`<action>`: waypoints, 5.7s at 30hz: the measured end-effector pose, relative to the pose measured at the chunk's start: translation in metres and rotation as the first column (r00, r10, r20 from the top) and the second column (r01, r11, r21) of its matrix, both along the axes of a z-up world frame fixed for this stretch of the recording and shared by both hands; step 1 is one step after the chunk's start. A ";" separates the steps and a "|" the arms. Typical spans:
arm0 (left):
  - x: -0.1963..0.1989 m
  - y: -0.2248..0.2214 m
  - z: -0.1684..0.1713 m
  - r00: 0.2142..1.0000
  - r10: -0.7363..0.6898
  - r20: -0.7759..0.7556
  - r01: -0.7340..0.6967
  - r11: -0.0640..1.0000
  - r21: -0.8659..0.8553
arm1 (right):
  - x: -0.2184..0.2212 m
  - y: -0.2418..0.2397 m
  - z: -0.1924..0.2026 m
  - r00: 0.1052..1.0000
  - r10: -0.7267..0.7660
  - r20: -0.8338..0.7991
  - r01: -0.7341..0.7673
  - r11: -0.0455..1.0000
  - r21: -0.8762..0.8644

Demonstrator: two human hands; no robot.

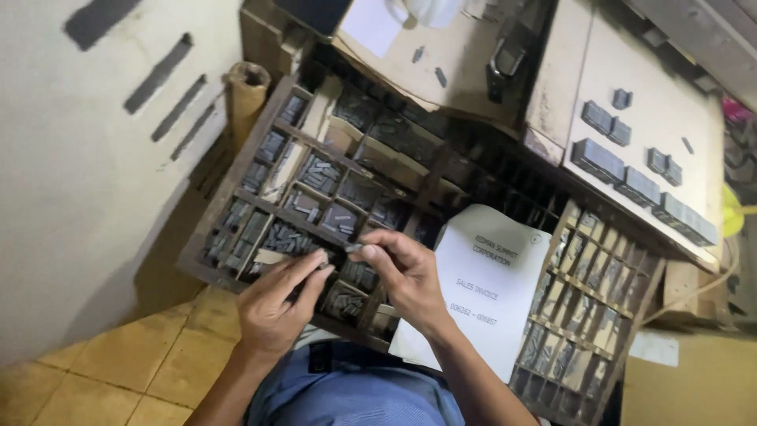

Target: Selecting and arranging individual metal type characters from a storage tray for letterpress printing.

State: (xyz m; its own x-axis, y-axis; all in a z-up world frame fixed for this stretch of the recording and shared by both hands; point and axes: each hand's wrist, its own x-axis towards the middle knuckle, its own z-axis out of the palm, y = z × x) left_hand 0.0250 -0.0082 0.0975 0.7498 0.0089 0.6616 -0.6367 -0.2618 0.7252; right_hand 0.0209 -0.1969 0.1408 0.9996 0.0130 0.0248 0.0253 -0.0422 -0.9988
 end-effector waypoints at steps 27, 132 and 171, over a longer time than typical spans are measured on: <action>-0.006 -0.002 0.012 0.945 -0.201 -0.258 0.139 0.961 -0.239 | -0.032 0.020 -0.001 0.989 -0.036 0.142 0.045 0.997 -0.060; -0.050 0.048 -0.066 0.971 -0.170 -0.170 0.174 0.985 0.013 | 0.117 0.157 -0.002 0.758 0.617 -0.212 -0.057 -0.261 -0.964; -0.026 0.070 -0.025 0.994 0.047 -0.098 -0.058 0.991 -0.119 | 0.102 0.128 -0.023 0.874 0.435 0.218 -0.062 0.544 -0.837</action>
